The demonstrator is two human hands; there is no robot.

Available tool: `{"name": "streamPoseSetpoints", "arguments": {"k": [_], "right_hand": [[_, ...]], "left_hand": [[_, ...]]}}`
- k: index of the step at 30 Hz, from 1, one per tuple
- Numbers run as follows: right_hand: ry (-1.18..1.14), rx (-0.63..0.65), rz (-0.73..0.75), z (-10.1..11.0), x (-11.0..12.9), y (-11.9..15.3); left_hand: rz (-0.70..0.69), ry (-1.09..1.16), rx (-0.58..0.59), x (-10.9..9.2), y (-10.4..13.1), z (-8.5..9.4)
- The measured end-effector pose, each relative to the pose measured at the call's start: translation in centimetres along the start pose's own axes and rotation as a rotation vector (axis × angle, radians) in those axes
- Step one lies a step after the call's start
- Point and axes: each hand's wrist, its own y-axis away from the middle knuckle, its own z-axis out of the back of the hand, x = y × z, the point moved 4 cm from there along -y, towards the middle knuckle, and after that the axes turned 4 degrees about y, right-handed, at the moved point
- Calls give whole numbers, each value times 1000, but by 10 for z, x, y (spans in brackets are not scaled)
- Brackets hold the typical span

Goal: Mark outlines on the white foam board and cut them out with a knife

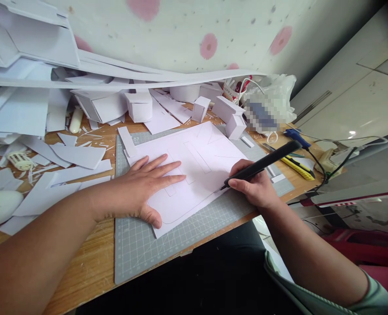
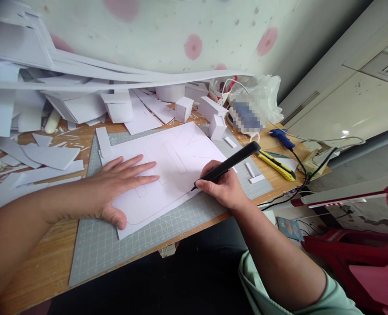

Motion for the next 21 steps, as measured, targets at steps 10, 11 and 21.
{"name": "streamPoseSetpoints", "arguments": {"k": [10,11,21], "right_hand": [[-15,-16,-67,14,-12,-7],[-15,-12,-67,15,-13,-7],[11,3,-58,28,-17,-13]], "left_hand": [[-14,24,-11,-1,-1,1],[-16,25,-15,-1,-1,2],[-31,16,-43,2,-3,-1]]}}
